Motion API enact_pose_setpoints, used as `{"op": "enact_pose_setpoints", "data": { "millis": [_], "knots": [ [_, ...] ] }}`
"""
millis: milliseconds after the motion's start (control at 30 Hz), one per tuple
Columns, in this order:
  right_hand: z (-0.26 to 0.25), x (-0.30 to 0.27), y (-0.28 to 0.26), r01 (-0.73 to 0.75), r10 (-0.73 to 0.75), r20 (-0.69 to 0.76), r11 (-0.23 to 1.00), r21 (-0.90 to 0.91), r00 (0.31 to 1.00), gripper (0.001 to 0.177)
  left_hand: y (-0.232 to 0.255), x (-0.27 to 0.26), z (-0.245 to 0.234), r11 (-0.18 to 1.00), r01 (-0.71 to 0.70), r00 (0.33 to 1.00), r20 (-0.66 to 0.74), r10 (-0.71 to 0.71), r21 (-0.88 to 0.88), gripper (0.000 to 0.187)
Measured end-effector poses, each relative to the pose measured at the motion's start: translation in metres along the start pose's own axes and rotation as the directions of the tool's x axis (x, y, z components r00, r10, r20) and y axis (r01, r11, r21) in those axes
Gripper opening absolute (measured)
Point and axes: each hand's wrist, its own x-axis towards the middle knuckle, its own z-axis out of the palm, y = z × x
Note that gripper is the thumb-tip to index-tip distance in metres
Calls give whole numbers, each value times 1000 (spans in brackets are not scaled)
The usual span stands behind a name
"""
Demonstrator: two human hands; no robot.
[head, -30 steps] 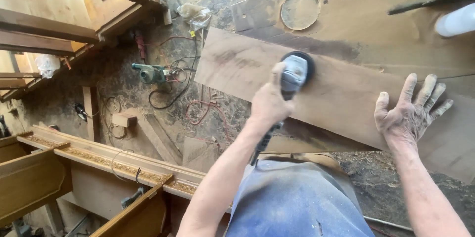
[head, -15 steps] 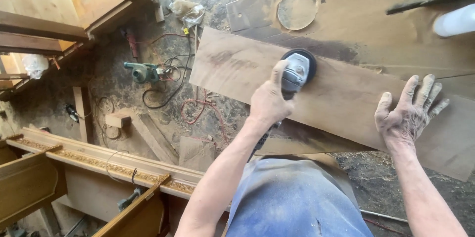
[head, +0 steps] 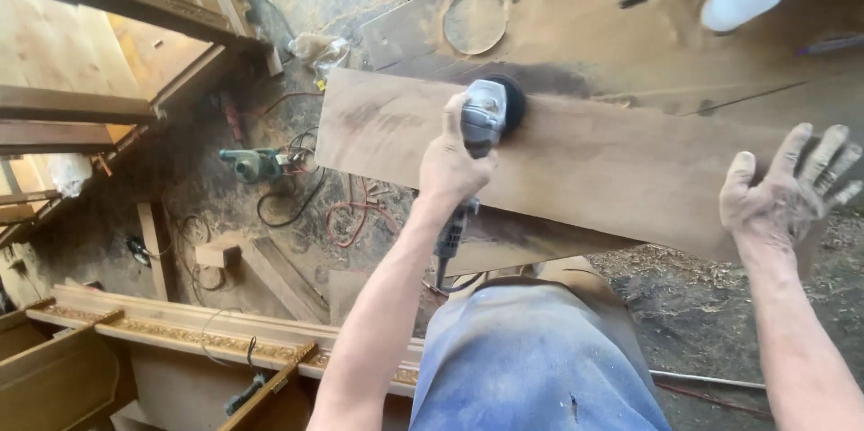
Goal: Power sanding a large wooden board using an angle grinder with a sanding attachment in a workshop.
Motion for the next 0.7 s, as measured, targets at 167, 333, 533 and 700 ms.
{"op": "enact_pose_setpoints", "data": {
  "millis": [167, 333, 533, 700],
  "knots": [
    [10, 0, 10, 114, -116, -96, 993, -26, 989, 74, 39, -13, 47, 993, -68, 996, 60, 62, 97, 90],
    [6, -2, 10, 125, -129, -105, 991, -42, 986, 72, 61, -14, 52, 995, -93, 987, 135, 87, 40, 85],
    [3, 1, 2, 119, -125, -104, 991, -58, 987, 72, 14, -6, 18, 999, 14, 998, -61, -16, -31, 81],
    [-8, 1, -9, 51, -50, 6, 995, -82, 999, 70, 29, -28, 44, 995, -82, 997, 15, 82, 48, 86]
  ]
}}
